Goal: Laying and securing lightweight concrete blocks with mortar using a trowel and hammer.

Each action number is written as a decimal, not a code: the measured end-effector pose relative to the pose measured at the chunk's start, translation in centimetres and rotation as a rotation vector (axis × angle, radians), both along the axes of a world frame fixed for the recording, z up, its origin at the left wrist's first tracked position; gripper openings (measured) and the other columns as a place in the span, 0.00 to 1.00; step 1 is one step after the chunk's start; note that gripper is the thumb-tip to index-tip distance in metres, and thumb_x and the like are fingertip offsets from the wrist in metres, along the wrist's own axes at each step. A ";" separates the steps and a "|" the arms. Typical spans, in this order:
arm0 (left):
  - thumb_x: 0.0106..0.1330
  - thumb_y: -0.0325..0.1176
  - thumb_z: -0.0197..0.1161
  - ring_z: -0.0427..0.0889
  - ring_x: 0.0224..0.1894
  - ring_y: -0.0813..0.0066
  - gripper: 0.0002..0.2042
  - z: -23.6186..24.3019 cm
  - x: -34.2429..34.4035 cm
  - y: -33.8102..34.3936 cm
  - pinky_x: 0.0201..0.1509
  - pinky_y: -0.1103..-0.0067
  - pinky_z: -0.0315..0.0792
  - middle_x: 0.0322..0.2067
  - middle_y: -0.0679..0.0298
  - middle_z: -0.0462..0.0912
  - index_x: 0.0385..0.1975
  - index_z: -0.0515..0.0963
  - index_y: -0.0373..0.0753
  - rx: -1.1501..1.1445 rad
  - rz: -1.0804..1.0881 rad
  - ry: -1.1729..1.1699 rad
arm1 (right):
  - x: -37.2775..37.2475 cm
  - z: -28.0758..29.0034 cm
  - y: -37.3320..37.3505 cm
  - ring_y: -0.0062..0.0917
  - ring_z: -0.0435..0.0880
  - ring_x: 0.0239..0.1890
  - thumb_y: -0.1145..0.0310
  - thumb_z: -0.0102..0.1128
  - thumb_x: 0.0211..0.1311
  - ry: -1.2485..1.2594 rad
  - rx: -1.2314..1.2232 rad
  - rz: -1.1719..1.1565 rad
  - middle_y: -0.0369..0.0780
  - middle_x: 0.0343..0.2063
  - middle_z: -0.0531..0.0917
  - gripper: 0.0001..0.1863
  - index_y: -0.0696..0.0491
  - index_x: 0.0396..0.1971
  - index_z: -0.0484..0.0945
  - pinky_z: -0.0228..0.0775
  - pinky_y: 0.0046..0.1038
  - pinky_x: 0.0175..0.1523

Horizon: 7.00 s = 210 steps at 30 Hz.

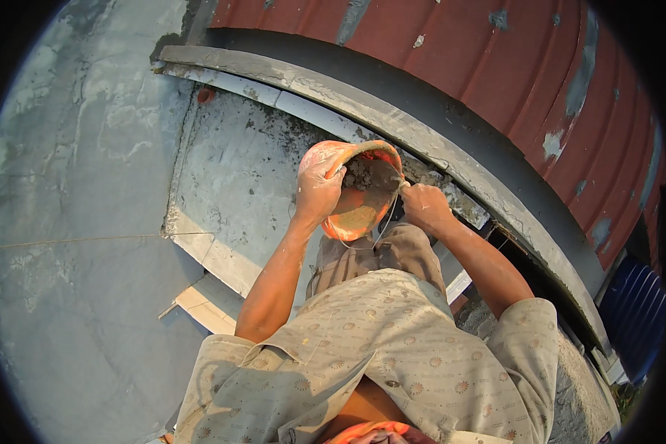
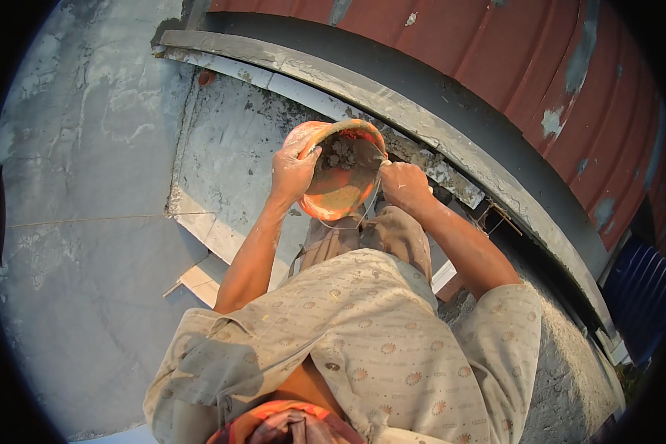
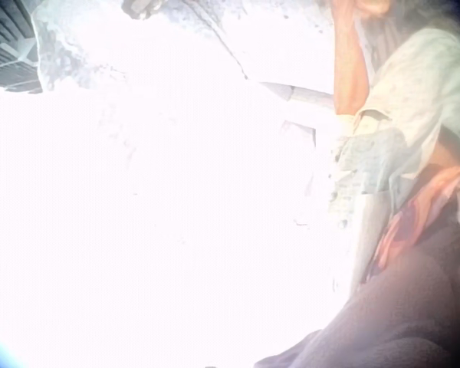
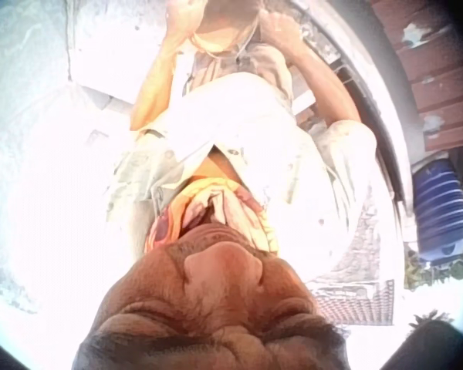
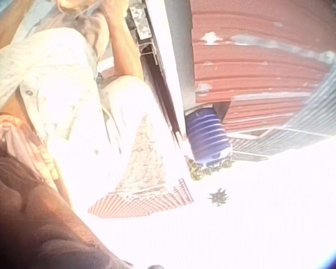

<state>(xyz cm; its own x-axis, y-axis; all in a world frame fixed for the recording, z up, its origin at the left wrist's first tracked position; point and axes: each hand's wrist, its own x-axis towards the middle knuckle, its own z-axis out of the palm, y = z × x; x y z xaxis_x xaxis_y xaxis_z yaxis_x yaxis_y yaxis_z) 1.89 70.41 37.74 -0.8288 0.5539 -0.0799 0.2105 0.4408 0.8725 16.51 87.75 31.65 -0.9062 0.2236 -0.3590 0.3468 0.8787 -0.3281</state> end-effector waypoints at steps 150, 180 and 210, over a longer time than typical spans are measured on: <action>0.52 0.25 0.48 0.73 0.55 0.46 0.24 -2.2 -12.6 -7.2 0.61 0.68 0.66 0.49 0.41 0.76 0.52 0.73 0.33 -0.176 -0.242 -0.099 | -6.6 4.8 -14.4 0.47 0.82 0.29 0.74 0.55 0.52 0.177 -0.055 -0.191 0.54 0.31 0.79 0.17 0.60 0.44 0.70 0.75 0.42 0.32; 0.54 0.17 0.47 0.80 0.42 0.60 0.25 -13.8 -0.3 -18.3 0.34 0.63 0.82 0.43 0.57 0.75 0.55 0.64 0.39 -0.058 0.900 -0.785 | -1.3 -10.8 4.0 0.19 0.71 0.12 0.60 0.52 0.65 -0.588 -1.764 -1.047 0.39 0.20 0.77 0.14 0.55 0.41 0.73 0.65 0.21 0.14; 0.53 0.15 0.47 0.82 0.41 0.62 0.26 -11.7 -1.9 -16.9 0.36 0.66 0.83 0.47 0.54 0.75 0.56 0.63 0.37 -0.192 0.566 -0.726 | 17.6 -13.6 3.4 0.22 0.69 0.09 0.52 0.52 0.66 -0.142 -0.928 -1.294 0.37 0.13 0.72 0.20 0.54 0.24 0.73 0.59 0.26 0.12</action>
<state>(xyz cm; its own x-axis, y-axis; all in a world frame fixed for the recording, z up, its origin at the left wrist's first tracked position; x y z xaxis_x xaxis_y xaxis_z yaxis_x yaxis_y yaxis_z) 0.00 53.49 26.05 -0.6820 0.0075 -0.7313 -0.6465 0.4613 0.6077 34.16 91.15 18.05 -0.2375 0.4456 -0.8632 0.7388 -0.4941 -0.4583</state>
